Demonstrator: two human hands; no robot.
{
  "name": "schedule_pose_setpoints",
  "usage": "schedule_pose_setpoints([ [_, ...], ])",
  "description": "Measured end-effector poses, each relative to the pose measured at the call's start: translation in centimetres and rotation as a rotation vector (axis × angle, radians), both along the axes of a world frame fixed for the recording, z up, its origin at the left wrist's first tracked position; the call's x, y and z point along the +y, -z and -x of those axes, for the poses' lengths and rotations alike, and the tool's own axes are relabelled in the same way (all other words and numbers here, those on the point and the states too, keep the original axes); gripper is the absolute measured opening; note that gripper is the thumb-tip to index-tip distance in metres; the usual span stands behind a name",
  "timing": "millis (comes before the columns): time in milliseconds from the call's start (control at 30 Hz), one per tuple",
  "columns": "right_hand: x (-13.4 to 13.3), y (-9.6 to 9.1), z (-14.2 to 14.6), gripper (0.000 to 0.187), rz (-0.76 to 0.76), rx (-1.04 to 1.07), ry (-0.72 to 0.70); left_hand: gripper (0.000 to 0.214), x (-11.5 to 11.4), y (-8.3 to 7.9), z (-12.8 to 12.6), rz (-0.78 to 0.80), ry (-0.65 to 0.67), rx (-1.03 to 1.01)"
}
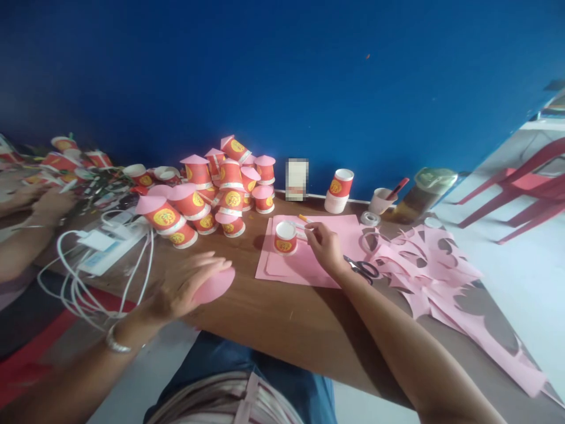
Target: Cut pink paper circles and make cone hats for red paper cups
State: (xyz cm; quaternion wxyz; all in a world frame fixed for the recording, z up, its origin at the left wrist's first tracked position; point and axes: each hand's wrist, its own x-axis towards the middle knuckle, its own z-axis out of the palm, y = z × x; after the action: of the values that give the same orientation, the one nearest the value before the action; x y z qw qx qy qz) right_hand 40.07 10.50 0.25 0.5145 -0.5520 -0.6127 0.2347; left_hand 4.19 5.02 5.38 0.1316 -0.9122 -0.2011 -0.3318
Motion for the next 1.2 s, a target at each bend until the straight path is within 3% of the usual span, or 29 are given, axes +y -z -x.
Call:
schedule_pose_setpoints([
  [133,-1.9,-2.5,2.0,0.042,0.156,0.52,-0.258,0.057,4.5,-3.2,-5.1,-0.178,0.15,-0.136],
  [233,-3.1,-3.7,3.3,0.047,0.305,0.653,-0.501,0.055,6.4,-4.1,-7.8,-0.238,0.209,-0.141],
  [333,-3.9,-4.3,4.0,0.05,0.39,0.714,-0.617,0.047,7.3,-3.9,-9.2,-0.227,0.242,-0.117],
  [500,-3.8,-4.2,4.0,0.042,0.458,0.823,-0.608,0.046,8.2,-3.2,-10.0,-0.277,0.309,-0.097],
  [900,-3.9,-4.3,3.8,0.043,0.473,0.851,-0.608,0.024,8.6,-4.0,-10.6,-0.35,0.325,-0.048],
  [1100,-3.9,-3.9,3.9,0.037,0.495,0.824,-0.581,0.034,9.0,-2.5,-10.1,-0.261,0.363,-0.013],
  [1200,-3.6,-3.7,3.5,0.036,0.498,0.826,-0.545,0.038,9.1,-1.5,-9.9,-0.089,0.305,-0.105],
])
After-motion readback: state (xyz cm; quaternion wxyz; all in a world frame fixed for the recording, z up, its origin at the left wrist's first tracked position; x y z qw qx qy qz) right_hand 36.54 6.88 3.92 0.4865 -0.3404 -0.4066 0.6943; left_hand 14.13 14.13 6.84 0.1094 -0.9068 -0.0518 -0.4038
